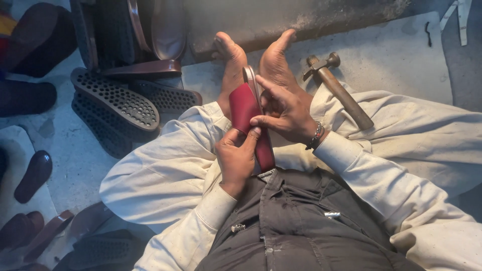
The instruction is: Assembling a red sandal by fitting the upper material onto the sole and securing it with a hammer.
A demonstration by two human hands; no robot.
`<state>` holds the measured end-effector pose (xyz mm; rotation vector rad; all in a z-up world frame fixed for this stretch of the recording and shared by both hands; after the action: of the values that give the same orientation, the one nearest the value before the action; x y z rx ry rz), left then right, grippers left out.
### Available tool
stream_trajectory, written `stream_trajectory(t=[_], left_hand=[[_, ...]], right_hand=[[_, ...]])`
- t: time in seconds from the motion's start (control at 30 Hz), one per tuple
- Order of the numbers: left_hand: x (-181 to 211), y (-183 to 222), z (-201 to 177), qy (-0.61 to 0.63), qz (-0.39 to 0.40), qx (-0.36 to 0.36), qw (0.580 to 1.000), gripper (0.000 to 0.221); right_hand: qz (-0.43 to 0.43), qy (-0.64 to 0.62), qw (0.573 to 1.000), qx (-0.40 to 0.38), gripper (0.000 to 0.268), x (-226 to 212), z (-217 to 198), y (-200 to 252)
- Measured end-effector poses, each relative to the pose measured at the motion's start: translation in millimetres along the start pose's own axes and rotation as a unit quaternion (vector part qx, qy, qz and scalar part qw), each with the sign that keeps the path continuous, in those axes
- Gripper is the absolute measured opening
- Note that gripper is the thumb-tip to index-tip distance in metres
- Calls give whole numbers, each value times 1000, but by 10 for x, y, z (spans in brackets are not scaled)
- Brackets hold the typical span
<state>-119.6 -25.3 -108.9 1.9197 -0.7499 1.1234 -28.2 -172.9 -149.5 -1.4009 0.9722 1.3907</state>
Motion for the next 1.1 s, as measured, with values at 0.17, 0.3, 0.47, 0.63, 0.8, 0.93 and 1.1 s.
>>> stream_trajectory(t=[0.17,0.3,0.47,0.63,0.8,0.93,1.1], left_hand=[[-252,-60,69,0,-27,-4,1000,16],[-271,-93,102,-23,-27,-42,998,26],[238,-236,-175,-163,123,-41,978,41],[358,-760,-154,-184,370,-79,907,42],[543,-893,-11,-91,251,-319,910,23],[465,-1004,35,-97,263,-332,901,23],[510,-1047,69,-157,243,-347,892,31]], right_hand=[[69,-45,996,43,78,263,-3,31],[77,-64,992,75,71,264,-68,37],[-2,-13,998,55,75,180,-99,66],[-46,40,997,37,74,21,-62,50],[-61,30,998,19,66,-270,-20,-11],[-63,26,998,11,65,-269,-47,-20],[-50,1,999,17,65,-98,-69,9]])
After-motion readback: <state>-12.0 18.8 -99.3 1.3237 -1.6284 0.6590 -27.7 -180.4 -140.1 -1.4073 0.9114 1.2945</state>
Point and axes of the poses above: each hand's wrist, its own y-axis away from the middle knuckle, its own z-axis out of the palm, x = y × z, the point moved 3 cm from there along -y, towards the middle knuckle, and after that the axes turned 8 degrees about x, right-handed, at the moved point
